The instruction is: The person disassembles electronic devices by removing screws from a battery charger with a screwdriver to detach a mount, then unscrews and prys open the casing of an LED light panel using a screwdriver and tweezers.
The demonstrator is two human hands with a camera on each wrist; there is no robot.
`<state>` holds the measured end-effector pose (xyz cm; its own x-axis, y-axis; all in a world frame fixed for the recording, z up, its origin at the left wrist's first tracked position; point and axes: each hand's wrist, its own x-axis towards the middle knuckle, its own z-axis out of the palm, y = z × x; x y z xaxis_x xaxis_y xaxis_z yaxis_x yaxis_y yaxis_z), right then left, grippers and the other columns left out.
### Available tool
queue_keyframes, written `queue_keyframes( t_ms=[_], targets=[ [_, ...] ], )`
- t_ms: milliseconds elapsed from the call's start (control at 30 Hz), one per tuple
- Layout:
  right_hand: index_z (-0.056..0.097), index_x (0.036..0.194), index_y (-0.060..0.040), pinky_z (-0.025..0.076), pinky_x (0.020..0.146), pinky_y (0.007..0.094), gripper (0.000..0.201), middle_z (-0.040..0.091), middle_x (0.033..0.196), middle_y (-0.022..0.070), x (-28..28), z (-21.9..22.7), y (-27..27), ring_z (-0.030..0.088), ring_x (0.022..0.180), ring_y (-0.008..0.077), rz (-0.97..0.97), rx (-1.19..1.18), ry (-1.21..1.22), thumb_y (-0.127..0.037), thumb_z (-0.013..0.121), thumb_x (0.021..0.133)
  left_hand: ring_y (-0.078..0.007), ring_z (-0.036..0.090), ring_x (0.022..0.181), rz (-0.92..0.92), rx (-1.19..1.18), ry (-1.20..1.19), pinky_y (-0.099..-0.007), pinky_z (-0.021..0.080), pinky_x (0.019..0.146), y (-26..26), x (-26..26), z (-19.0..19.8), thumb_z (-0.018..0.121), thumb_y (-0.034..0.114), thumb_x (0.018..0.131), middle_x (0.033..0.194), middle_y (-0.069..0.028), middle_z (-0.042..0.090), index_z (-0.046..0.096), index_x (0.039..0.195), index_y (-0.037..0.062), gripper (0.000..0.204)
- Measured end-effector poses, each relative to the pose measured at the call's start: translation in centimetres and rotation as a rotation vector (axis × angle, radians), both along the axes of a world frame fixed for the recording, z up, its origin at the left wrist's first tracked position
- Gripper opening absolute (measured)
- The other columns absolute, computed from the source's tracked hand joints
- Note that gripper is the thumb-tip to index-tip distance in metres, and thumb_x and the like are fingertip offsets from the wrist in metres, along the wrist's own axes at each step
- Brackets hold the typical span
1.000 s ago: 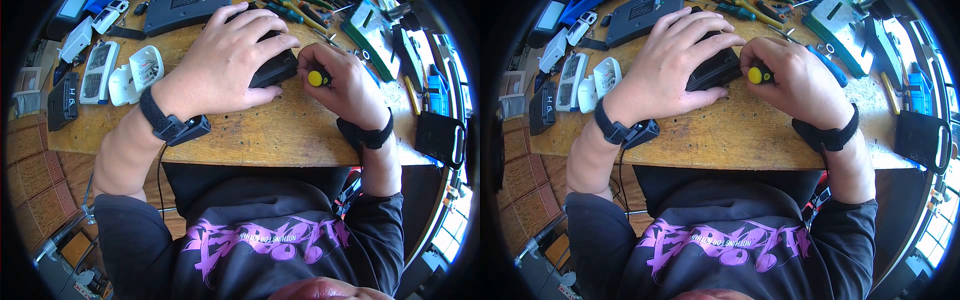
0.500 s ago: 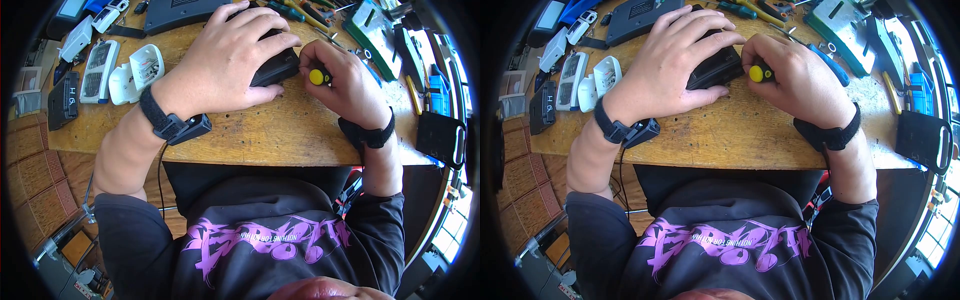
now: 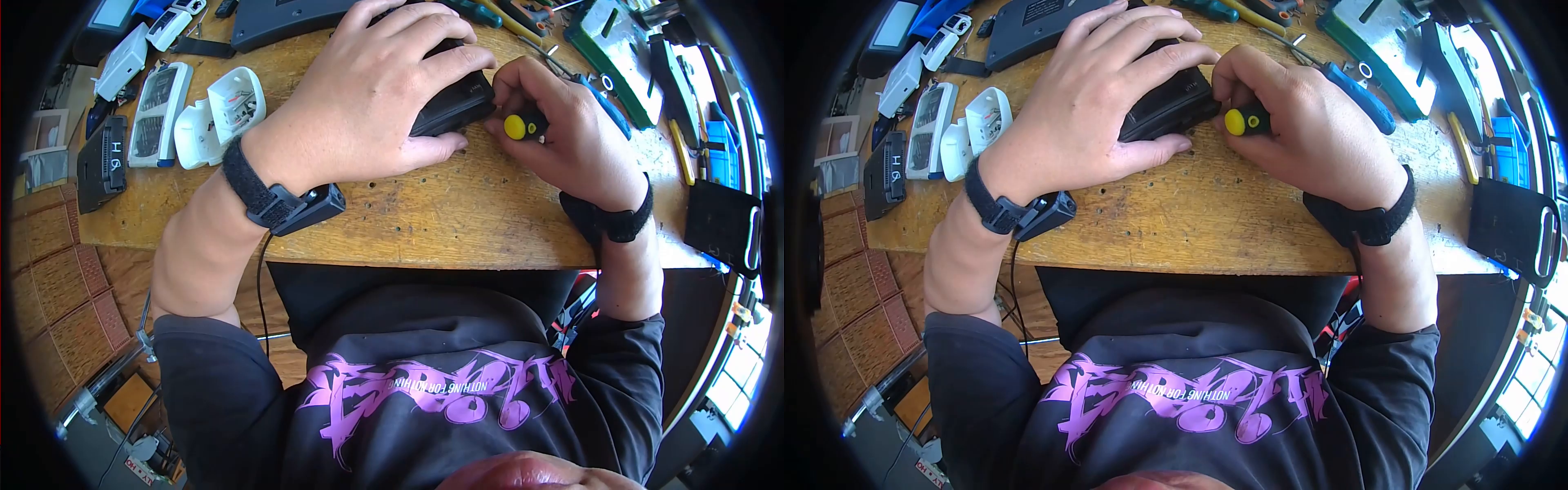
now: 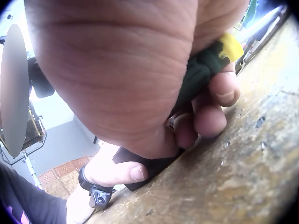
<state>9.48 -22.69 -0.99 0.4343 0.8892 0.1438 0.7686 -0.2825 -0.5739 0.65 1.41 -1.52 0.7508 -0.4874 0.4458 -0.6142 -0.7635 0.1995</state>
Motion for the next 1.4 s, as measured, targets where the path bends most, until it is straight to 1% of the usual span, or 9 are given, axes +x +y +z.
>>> queue_keyframes(
  t_ms=[267,567,667,1000,1100,1167,1200,1267,1400],
  targets=[
    [0.062,0.108,-0.0044,0.054,0.073,0.0338,0.029,0.069,0.088,0.0108,-0.2,0.4,0.1,0.07,0.081,0.0266,-0.007,-0.009,-0.008,-0.008,0.079,0.085,-0.0366,0.047,0.135,-0.011,-0.021,-0.014,-0.0576,0.029,0.116,0.1,0.0,-0.3,0.081,0.033,0.078,0.133,-0.019,0.054,0.057,0.133,0.0034,0.066],
    [0.064,0.107,-0.0041,0.053,0.071,0.033,0.028,0.067,0.087,0.0102,-0.6,0.8,0.2,0.067,0.078,0.024,-0.048,-0.023,0.026,-0.011,0.081,0.086,-0.0362,0.048,0.134,0.002,0.024,-0.018,-0.0577,0.029,0.116,0.1,0.1,-0.3,0.081,0.033,0.078,0.131,-0.0185,0.054,0.057,0.132,0.0035,0.067],
    [0.064,0.107,-0.0041,0.053,0.071,0.033,0.028,0.067,0.086,0.0102,-0.5,0.8,0.1,0.066,0.077,0.0234,-0.039,-0.017,0.024,-0.011,0.081,0.086,-0.0359,0.049,0.133,-0.024,-0.046,-0.052,-0.0578,0.03,0.115,0.2,0.2,-0.7,0.081,0.034,0.078,0.131,-0.0183,0.054,0.057,0.132,0.0038,0.067],
    [0.061,0.111,-0.0036,0.053,0.072,0.034,0.036,0.066,0.089,0.0095,-0.3,-0.4,0.2,0.066,0.079,0.0247,0.008,0.016,0.059,-0.009,0.083,0.083,-0.0362,0.049,0.133,-0.026,-0.033,-0.059,-0.0588,0.03,0.117,0.2,0.0,-1.0,0.082,0.033,0.078,0.13,-0.0186,0.055,0.056,0.132,0.0036,0.067],
    [0.06,0.112,-0.0034,0.053,0.074,0.0338,0.037,0.066,0.091,0.0098,-0.3,-0.5,0.2,0.067,0.082,0.0251,0.034,0.044,-0.001,-0.007,0.083,0.083,-0.0364,0.049,0.133,-0.012,0.012,-0.061,-0.0589,0.03,0.117,0.1,-0.2,-0.7,0.082,0.032,0.077,0.13,-0.019,0.055,0.056,0.131,0.003,0.067],
    [0.059,0.116,-0.0002,0.055,0.083,0.0294,0.04,0.064,0.095,0.0068,-0.2,-0.4,0.2,0.065,0.086,0.0158,0.038,0.005,-0.003,-0.003,0.082,0.083,-0.0365,0.049,0.133,0.003,0.057,-0.058,-0.0589,0.03,0.117,0.2,-0.2,-0.8,0.082,0.032,0.077,0.13,-0.0192,0.055,0.056,0.131,0.0027,0.067],
    [0.059,0.116,-0.0002,0.055,0.083,0.0294,0.04,0.064,0.095,0.0068,-0.3,-0.5,0.2,0.065,0.086,0.0158,0.039,0.006,-0.001,-0.003,0.082,0.083,-0.0366,0.049,0.133,-0.011,0.016,-0.063,-0.0589,0.03,0.117,0.3,-0.1,-1.1,0.082,0.032,0.077,0.13,-0.0193,0.055,0.057,0.131,0.0026,0.066],
    [0.059,0.113,-0.0031,0.053,0.076,0.0332,0.037,0.066,0.094,0.0096,-0.3,-0.7,0.3,0.067,0.085,0.0244,0.035,0.052,0.011,-0.007,0.082,0.084,-0.0367,0.049,0.133,-0.025,-0.026,-0.066,-0.0589,0.03,0.117,0.4,-0.1,-1.3,0.082,0.032,0.077,0.13,-0.0193,0.055,0.057,0.131,0.0025,0.066],
    [0.059,0.113,-0.0031,0.054,0.077,0.0331,0.037,0.066,0.095,0.0093,-0.3,-0.6,0.2,0.067,0.086,0.0235,0.029,0.034,0.024,-0.007,0.082,0.084,-0.0368,0.049,0.133,-0.008,0.022,-0.063,-0.0588,0.029,0.117,0.2,-0.2,-0.9,0.081,0.033,0.078,0.131,-0.0194,0.055,0.057,0.131,0.0026,0.066]
  ],
)
